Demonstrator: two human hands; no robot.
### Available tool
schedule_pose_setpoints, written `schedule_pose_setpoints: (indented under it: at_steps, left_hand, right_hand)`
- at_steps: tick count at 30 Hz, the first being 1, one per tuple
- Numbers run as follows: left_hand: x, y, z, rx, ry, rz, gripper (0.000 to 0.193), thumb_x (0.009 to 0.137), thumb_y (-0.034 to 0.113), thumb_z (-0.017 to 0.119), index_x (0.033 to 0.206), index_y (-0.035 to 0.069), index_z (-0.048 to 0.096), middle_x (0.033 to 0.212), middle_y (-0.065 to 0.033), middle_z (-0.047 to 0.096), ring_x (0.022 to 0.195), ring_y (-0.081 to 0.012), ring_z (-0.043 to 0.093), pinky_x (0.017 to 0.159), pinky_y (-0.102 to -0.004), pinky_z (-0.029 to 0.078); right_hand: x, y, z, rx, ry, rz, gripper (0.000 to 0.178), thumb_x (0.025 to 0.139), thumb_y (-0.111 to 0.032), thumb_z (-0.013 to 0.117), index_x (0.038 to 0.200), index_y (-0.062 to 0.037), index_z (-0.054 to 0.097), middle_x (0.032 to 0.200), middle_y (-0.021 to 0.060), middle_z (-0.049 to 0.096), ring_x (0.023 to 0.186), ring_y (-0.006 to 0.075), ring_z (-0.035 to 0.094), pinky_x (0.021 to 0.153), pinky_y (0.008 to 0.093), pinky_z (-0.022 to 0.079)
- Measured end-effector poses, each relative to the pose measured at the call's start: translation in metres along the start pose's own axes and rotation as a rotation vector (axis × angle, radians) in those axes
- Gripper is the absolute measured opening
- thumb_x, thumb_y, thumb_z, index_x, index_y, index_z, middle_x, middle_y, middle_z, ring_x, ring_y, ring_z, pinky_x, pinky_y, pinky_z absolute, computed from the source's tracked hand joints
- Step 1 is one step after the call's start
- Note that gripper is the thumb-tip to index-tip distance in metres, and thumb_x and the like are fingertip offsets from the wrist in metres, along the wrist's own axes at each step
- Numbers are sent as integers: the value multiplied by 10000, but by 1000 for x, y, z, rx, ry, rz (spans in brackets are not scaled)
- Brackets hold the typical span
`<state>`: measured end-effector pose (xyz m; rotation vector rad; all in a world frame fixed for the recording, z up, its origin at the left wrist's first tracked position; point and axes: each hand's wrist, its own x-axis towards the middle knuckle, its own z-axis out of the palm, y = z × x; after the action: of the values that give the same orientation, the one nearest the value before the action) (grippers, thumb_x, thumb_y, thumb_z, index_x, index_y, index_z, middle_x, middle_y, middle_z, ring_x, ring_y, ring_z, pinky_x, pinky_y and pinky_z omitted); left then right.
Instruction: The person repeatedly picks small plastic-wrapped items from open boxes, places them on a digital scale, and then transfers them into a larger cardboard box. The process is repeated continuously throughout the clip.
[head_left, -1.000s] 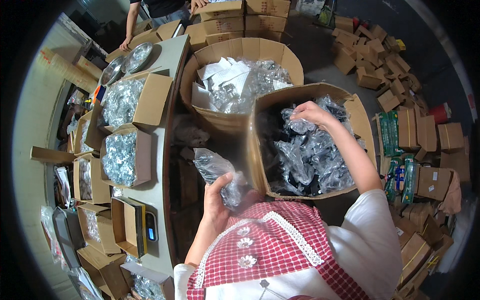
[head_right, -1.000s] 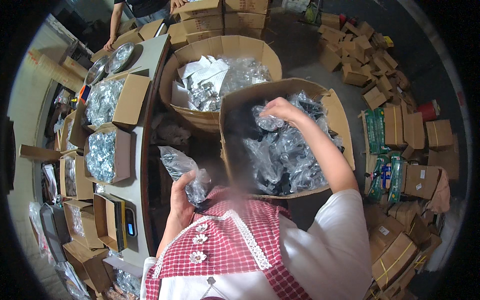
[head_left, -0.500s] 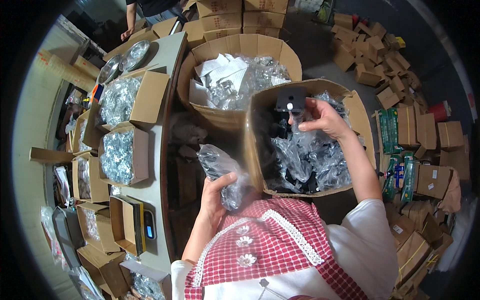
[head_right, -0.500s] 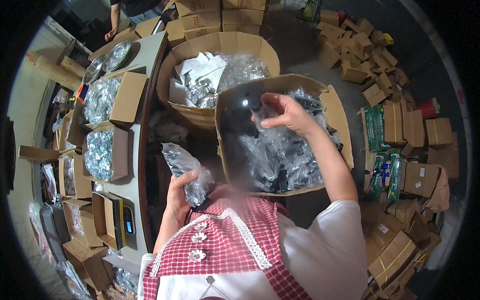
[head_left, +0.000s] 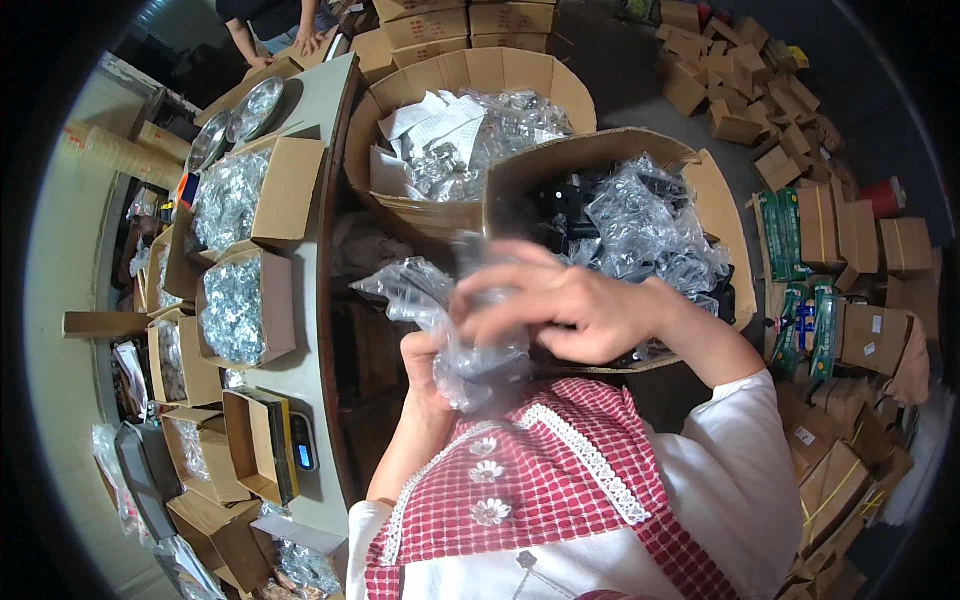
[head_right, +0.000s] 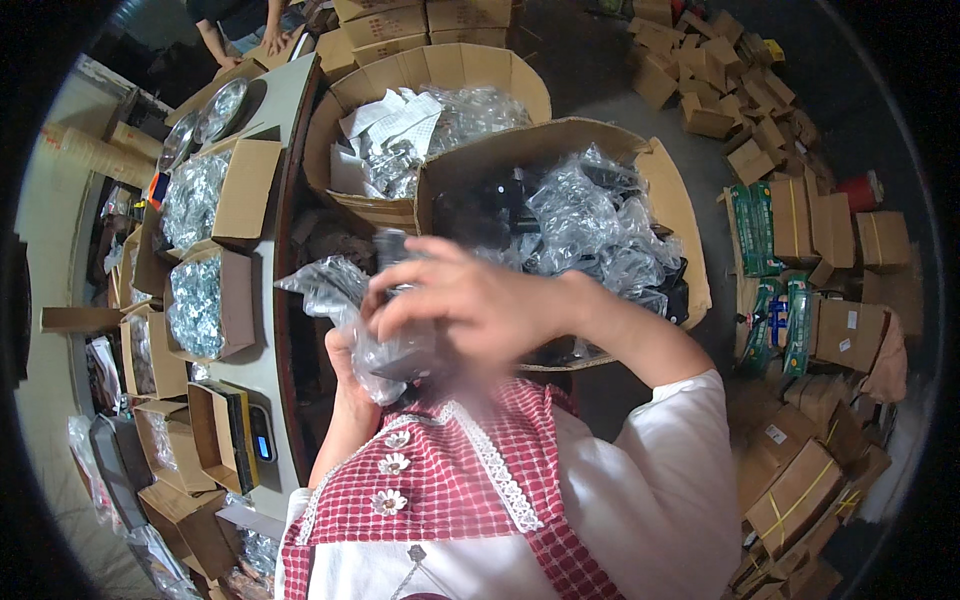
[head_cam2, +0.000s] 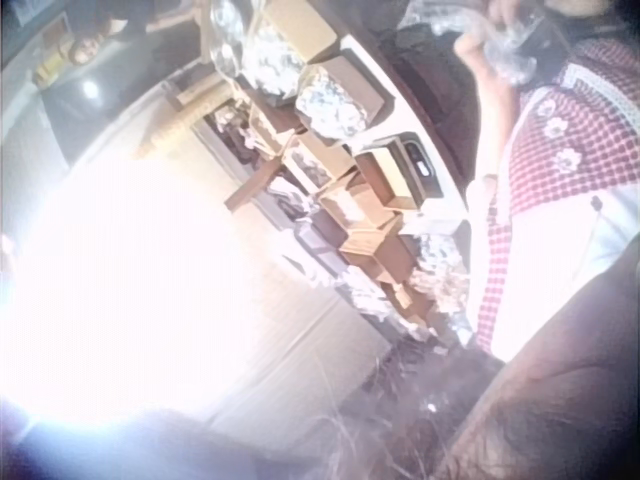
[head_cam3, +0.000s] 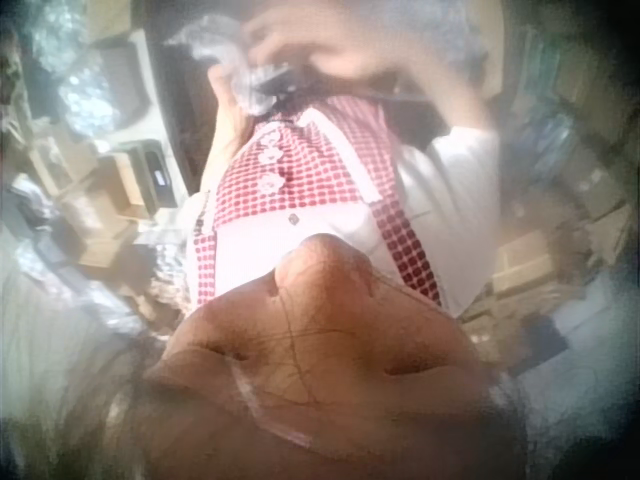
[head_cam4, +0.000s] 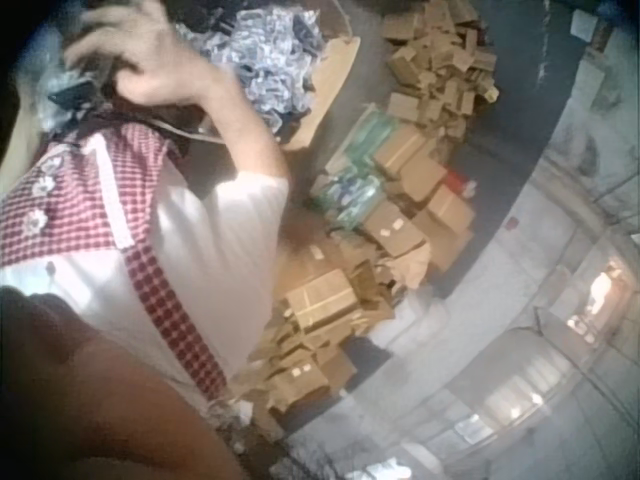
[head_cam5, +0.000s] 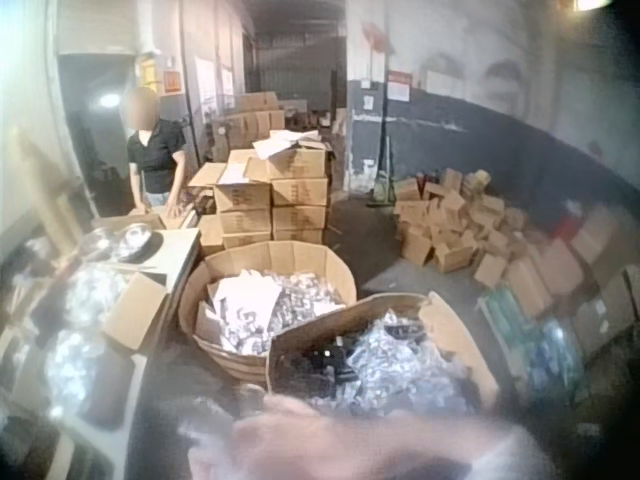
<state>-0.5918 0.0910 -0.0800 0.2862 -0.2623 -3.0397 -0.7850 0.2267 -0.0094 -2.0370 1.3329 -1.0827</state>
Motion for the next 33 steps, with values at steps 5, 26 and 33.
schedule_pose_setpoints:
  at_steps: [5, 26, 33]
  left_hand:
    - [-8, 14, -26, 114, 203, 180, 455, 774, 162, 735, 1198, 52, 610, 1218, -202, 612, 1083, -325, 635, 936, -480, 548]
    - [-23, -3, -20, 362, 545, 137, 400, 918, 207, 711, 1242, -16, 641, 1102, -127, 700, 960, -229, 702, 873, -372, 579]
    - [-21, -20, -10, 615, 538, 250, 421, 854, 335, 758, 1125, 29, 654, 1012, -88, 686, 868, -196, 685, 801, -339, 574]
  right_hand:
    - [-34, 26, -1, -325, 149, 810, 311, 886, -152, 660, 1130, -3, 538, 1180, 212, 657, 1010, 372, 684, 860, 425, 559]
    - [-60, 30, 7, 340, 478, 745, 332, 999, -216, 615, 1246, 1, 570, 1036, 46, 690, 925, 101, 656, 803, 272, 534]
    - [16, -42, 90, -314, -72, 432, 381, 976, -234, 574, 1026, 141, 530, 881, 250, 643, 789, 326, 682, 706, 441, 551]
